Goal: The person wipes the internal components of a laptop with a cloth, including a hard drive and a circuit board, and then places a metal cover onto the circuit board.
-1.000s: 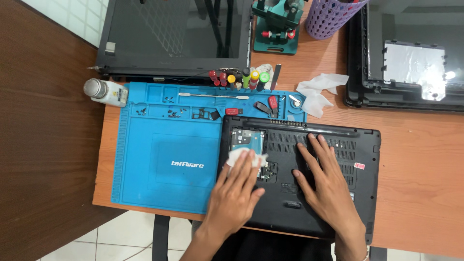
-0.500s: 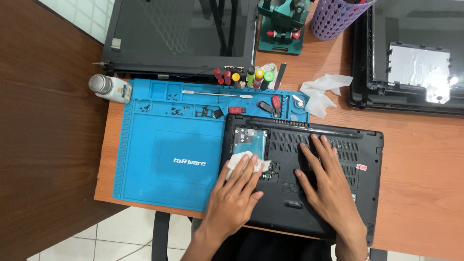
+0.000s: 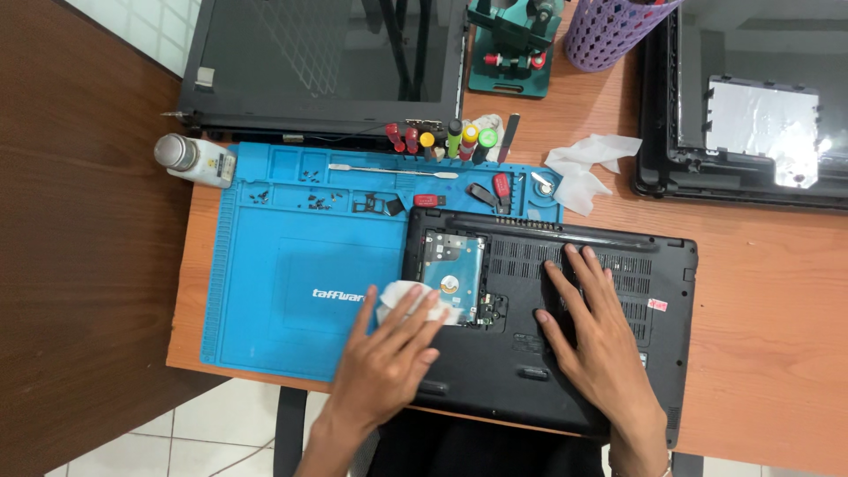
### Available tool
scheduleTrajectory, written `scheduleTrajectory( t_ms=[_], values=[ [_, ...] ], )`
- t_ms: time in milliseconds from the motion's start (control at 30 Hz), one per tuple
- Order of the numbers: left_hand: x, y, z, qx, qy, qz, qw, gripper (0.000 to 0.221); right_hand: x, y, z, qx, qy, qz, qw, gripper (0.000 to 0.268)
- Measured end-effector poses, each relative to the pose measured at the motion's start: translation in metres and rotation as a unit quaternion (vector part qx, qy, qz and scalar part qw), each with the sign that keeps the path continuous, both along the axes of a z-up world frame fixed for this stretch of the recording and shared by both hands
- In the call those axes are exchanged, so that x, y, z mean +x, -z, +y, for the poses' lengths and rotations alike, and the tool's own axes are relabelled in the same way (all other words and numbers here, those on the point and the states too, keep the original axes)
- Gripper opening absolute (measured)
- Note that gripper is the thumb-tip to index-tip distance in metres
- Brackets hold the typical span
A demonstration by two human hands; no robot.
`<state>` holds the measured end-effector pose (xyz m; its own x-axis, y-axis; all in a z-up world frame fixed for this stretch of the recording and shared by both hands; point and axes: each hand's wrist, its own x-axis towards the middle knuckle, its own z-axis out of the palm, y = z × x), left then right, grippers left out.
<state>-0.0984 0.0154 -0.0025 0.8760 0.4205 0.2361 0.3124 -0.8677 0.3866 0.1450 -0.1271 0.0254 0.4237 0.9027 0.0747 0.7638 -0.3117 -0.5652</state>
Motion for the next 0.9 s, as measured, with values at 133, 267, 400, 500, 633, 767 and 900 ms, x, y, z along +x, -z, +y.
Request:
scheduleTrajectory(
  t_ms=[133,267,400,500,633,767,900],
  values=[
    [0.001,-0.001,0.001,-0.021,0.011,-0.004,1.0,0.041,-0.001,0.0,-0.001,0.004,0.0,0.002,1.0,0.057],
    [0.009,-0.003,-0.008,-0.039,0.035,-0.01,0.999,0.043,0.0,0.0,-0.001,0.004,0.001,0.001,1.0,0.057],
    [-0.004,-0.002,0.003,-0.029,-0.002,-0.003,1.0,0.036,0.0,0.003,-0.001,0.0,-0.002,-0.003,1.0,0.058],
    [-0.003,-0.001,-0.001,-0.02,-0.003,-0.011,1.0,0.042,0.0,0.003,-0.001,-0.002,-0.001,-0.001,1.0,0.058],
    [0.005,0.0,-0.017,-0.039,0.021,-0.015,0.999,0.046,-0.001,0.001,-0.001,-0.002,0.005,0.004,1.0,0.059],
    [-0.01,0.009,-0.018,-0.03,-0.029,-0.008,0.999,0.044,-0.001,0.0,0.0,0.0,0.0,0.004,1.0,0.058],
    [-0.014,0.021,-0.021,-0.001,-0.045,-0.02,0.999,0.043,-0.001,-0.001,0.0,0.004,-0.002,0.003,1.0,0.058]
  ],
)
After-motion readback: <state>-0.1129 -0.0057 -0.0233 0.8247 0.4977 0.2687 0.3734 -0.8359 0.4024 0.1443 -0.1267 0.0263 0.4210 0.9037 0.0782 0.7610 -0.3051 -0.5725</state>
